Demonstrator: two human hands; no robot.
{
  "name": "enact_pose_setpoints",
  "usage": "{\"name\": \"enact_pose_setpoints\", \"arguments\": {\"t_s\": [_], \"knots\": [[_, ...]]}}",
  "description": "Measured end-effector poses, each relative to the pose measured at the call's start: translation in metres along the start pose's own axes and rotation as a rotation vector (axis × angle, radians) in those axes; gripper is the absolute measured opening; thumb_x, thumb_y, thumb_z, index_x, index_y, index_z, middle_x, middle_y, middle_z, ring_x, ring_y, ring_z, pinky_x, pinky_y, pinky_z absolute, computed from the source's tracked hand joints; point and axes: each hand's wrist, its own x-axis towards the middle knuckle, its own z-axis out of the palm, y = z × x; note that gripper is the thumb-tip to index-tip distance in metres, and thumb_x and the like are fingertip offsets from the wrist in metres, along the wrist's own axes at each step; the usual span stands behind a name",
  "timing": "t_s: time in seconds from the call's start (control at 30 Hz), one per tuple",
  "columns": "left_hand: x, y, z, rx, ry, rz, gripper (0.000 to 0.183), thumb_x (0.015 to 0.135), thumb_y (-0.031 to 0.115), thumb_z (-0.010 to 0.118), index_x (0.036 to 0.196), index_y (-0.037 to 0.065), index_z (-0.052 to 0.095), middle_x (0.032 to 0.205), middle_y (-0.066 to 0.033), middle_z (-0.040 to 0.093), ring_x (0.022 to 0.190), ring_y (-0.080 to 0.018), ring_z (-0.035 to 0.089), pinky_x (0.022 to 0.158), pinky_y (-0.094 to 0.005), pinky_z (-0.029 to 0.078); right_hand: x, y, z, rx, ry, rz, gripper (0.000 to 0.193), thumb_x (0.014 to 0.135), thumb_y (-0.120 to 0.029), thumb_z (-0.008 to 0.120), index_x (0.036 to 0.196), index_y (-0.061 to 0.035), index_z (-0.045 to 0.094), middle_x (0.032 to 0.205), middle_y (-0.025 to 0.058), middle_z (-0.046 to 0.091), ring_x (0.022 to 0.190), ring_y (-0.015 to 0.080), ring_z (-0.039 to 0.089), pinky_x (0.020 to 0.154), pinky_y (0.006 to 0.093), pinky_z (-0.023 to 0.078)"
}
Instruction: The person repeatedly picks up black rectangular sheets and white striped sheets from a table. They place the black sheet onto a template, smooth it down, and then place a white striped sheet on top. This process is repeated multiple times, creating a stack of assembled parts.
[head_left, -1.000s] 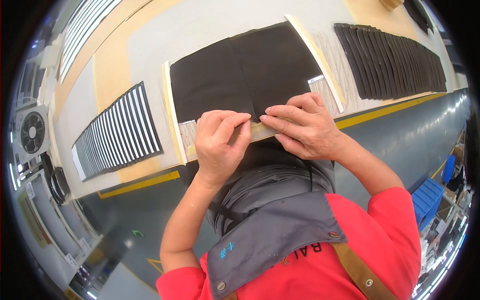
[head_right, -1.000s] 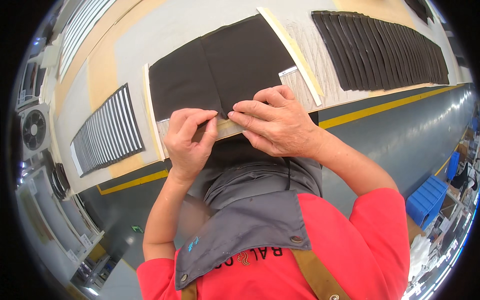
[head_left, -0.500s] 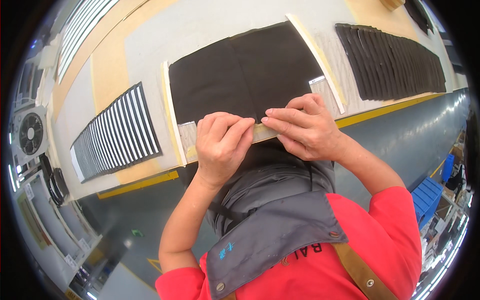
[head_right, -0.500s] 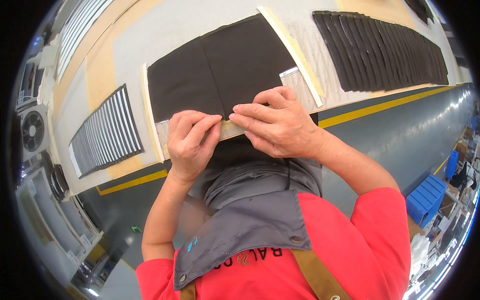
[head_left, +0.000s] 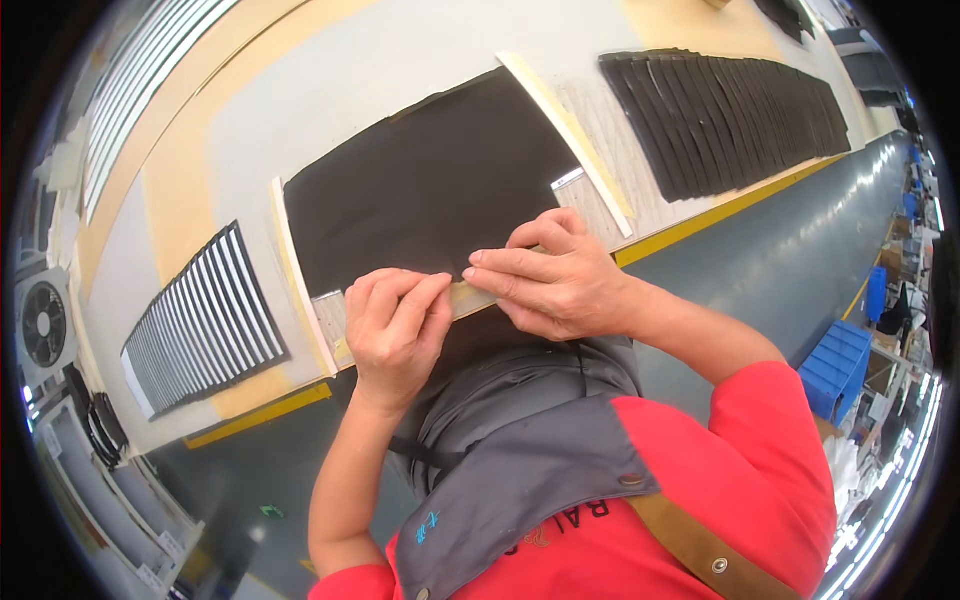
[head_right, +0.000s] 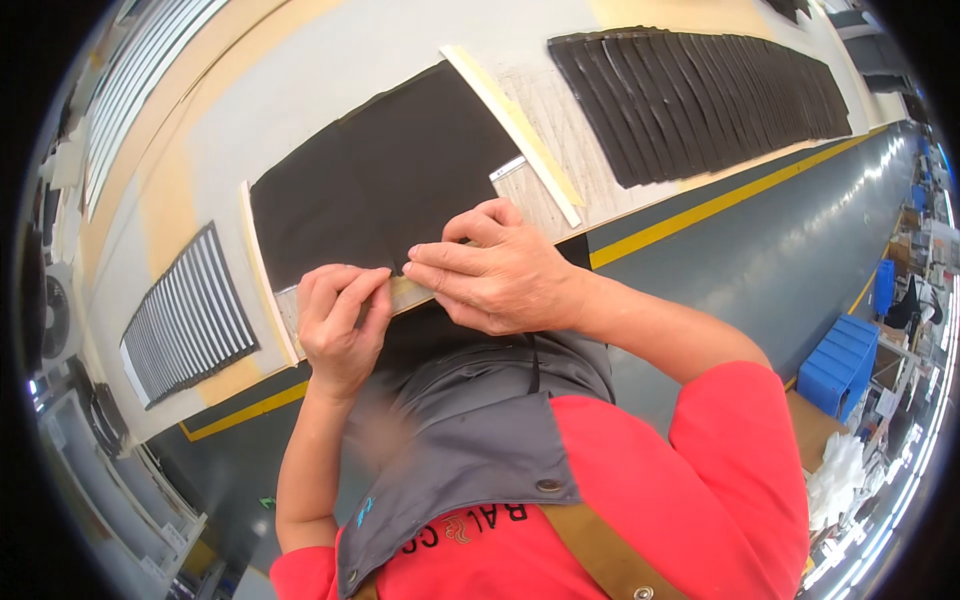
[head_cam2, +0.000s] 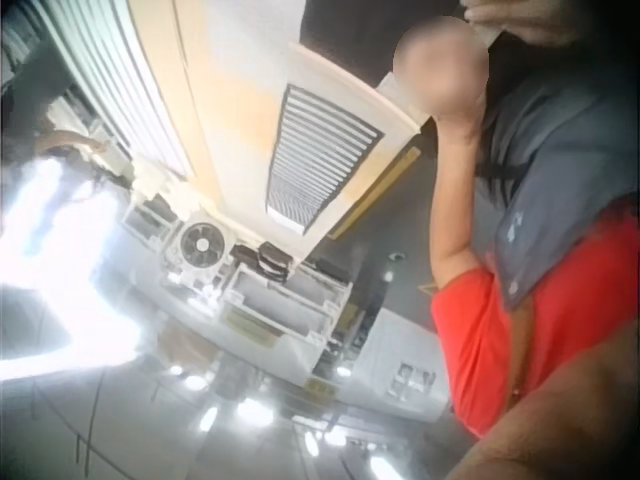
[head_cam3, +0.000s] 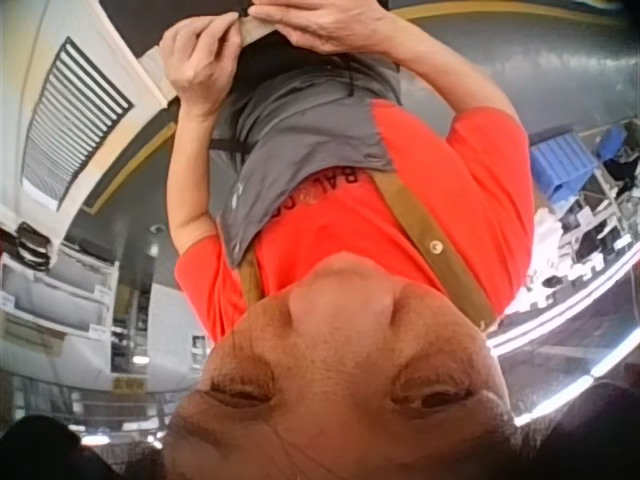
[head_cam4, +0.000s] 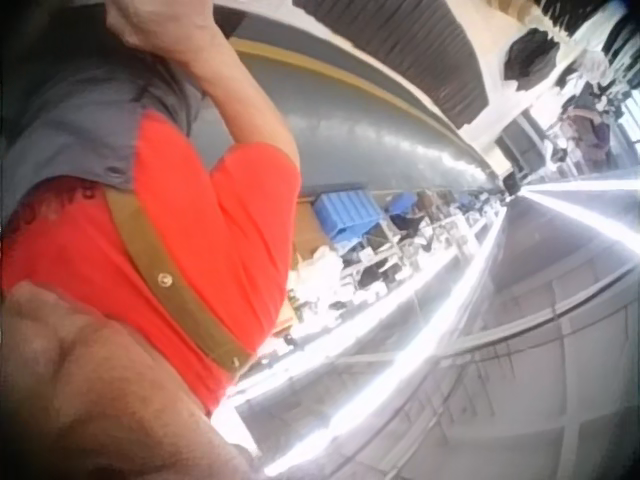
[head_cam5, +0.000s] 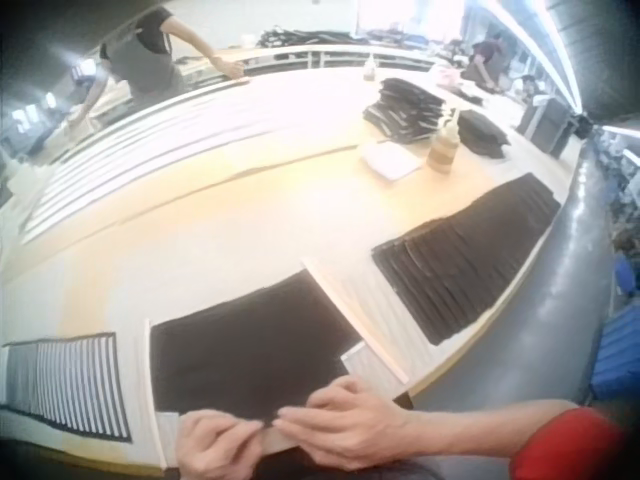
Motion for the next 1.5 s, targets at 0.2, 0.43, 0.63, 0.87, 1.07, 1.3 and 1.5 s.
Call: {"name": "enact_pose_setpoints", "arguments": {"t_s": [0.2, 0.43, 0.63, 0.87, 1.07, 1.3, 1.5], "knots": [[0.0, 0.001, -0.001, -0.008, -0.004, 0.004, 0.025, 0.075, -0.009, 0.082, 0.096, 0.004, 0.078, 0.091, -0.0073, 0.069, 0.088, -0.0276, 0.067, 0.078, -0.0385, 0.054, -0.002, 0.0, 0.004, 0.014, 0.026, 0.0, 0.04, 0.081, -0.02, 0.081, 0.12, -0.0129, 0.076, 0.123, -0.0035, 0.069, 0.105, 0.0183, 0.06, 0.094, 0.0384, 0.044], [-0.002, 0.0, 0.001, 0.002, 0.007, 0.012, 0.026, 0.075, -0.008, 0.082, 0.096, 0.005, 0.077, 0.092, -0.0065, 0.069, 0.088, -0.0267, 0.067, 0.078, -0.0377, 0.054, -0.004, -0.001, 0.008, 0.023, 0.059, 0.002, 0.04, 0.081, -0.021, 0.081, 0.119, -0.0127, 0.075, 0.122, -0.0039, 0.069, 0.105, 0.0178, 0.059, 0.095, 0.0388, 0.044], [-0.006, -0.004, 0.002, -0.03, 0.012, -0.035, 0.025, 0.075, -0.005, 0.083, 0.097, 0.008, 0.078, 0.093, -0.0047, 0.069, 0.089, -0.0261, 0.067, 0.08, -0.0384, 0.053, -0.003, -0.002, 0.011, 0.019, 0.087, 0.012, 0.036, 0.082, -0.021, 0.08, 0.116, -0.0125, 0.075, 0.12, -0.0048, 0.068, 0.105, 0.0174, 0.059, 0.096, 0.0391, 0.044], [-0.005, -0.003, 0.002, -0.027, 0.007, -0.032, 0.026, 0.075, -0.006, 0.083, 0.096, 0.008, 0.078, 0.093, -0.005, 0.069, 0.089, -0.0265, 0.067, 0.08, -0.038, 0.053, -0.004, -0.002, 0.013, 0.026, 0.112, 0.01, 0.04, 0.077, -0.018, 0.081, 0.116, -0.0122, 0.078, 0.124, -0.0044, 0.071, 0.101, 0.0163, 0.062, 0.093, 0.0373, 0.046], [-0.003, -0.002, 0.003, -0.018, 0.002, -0.005, 0.027, 0.076, -0.009, 0.081, 0.098, 0.006, 0.077, 0.092, -0.0071, 0.069, 0.089, -0.0273, 0.067, 0.08, -0.0378, 0.054, -0.003, 0.0, 0.004, 0.055, 0.117, 0.05, 0.043, 0.079, -0.017, 0.079, 0.122, -0.0125, 0.076, 0.129, -0.0024, 0.071, 0.105, 0.0178, 0.063, 0.094, 0.0366, 0.046], [0.0, 0.0, 0.002, -0.038, 0.014, 0.0, 0.025, 0.076, -0.01, 0.08, 0.097, 0.004, 0.077, 0.092, -0.0085, 0.069, 0.089, -0.0281, 0.067, 0.079, -0.0383, 0.055, -0.012, 0.012, -0.017, -0.061, 0.041, 0.107, 0.037, 0.083, -0.019, 0.077, 0.119, -0.012, 0.074, 0.127, -0.0007, 0.069, 0.111, 0.018, 0.064, 0.097, 0.0371, 0.046], [-0.003, -0.004, 0.003, -0.045, 0.019, -0.013, 0.025, 0.075, -0.009, 0.082, 0.095, 0.006, 0.077, 0.091, -0.0062, 0.069, 0.088, -0.0264, 0.067, 0.077, -0.0377, 0.055, -0.012, 0.01, -0.014, -0.087, -0.014, 0.105, 0.042, 0.081, -0.018, 0.076, 0.123, -0.0159, 0.075, 0.131, -0.0056, 0.069, 0.114, 0.0168, 0.063, 0.1, 0.0375, 0.045]]}}
